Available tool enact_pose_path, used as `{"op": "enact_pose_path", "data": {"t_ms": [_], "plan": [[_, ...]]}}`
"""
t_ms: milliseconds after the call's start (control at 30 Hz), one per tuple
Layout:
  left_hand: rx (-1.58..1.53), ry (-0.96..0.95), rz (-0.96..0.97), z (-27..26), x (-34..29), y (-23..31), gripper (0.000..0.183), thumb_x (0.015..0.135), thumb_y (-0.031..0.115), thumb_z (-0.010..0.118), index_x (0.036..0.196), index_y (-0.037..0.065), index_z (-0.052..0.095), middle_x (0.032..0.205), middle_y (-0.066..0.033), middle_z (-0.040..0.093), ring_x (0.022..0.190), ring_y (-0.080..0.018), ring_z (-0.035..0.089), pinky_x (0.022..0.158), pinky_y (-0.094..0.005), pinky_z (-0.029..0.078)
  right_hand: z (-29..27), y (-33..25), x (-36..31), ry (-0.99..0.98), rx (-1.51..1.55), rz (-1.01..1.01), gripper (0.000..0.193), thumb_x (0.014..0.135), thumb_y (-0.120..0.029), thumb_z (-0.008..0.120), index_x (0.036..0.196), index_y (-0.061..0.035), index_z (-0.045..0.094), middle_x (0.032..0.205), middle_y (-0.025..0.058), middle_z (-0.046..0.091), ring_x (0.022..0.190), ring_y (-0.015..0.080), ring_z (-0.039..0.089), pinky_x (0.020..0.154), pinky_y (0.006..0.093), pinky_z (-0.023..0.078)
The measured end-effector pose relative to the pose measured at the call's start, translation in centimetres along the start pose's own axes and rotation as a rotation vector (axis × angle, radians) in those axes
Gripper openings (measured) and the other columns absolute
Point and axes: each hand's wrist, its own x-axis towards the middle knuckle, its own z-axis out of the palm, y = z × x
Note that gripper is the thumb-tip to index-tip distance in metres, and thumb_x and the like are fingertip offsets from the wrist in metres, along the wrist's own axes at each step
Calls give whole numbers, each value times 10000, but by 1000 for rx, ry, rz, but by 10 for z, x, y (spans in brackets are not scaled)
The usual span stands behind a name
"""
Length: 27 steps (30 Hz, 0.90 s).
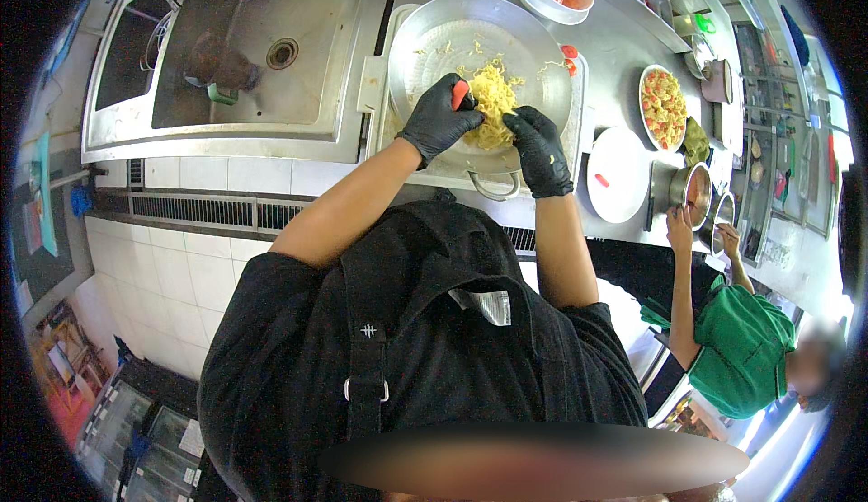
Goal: The person repeatedly picks up shredded yellow food and small red pieces from a tray, forms them into small bundles by hand, and places them onto a plate. The process continues with multiple repetitions of the same assembly steps.
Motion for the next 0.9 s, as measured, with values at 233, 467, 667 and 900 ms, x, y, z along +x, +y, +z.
{"op": "enact_pose_path", "data": {"t_ms": [233,467,667,900], "plan": [[78,-51,-23,-15,-3,0,328,739,203,768,877,43,516,751,-67,593,707,-171,582,682,-327,487,5,-72,-16,251,241,-130,130,827,-95,668,937,-26,648,872,23,652,803,117,578,745,249,444],[-58,-81,-30,-28,9,14,487,712,320,814,955,17,520,844,-97,623,787,-168,586,735,-330,488,-17,-85,11,32,-544,-222,175,842,-160,676,944,-23,639,803,107,646,739,155,593,699,286,470],[57,48,143,9,13,28,513,701,308,831,984,61,482,873,-78,593,835,-179,573,765,-327,476,12,-112,-10,-34,-139,-132,131,840,-72,661,940,12,655,864,48,661,808,121,586,770,253,454],[92,19,32,8,15,13,435,705,206,791,986,49,499,866,-127,626,821,-252,622,756,-358,483,0,-132,-8,99,41,-261,109,853,-74,624,936,-6,644,847,59,670,777,128,607,730,257,468]]}}
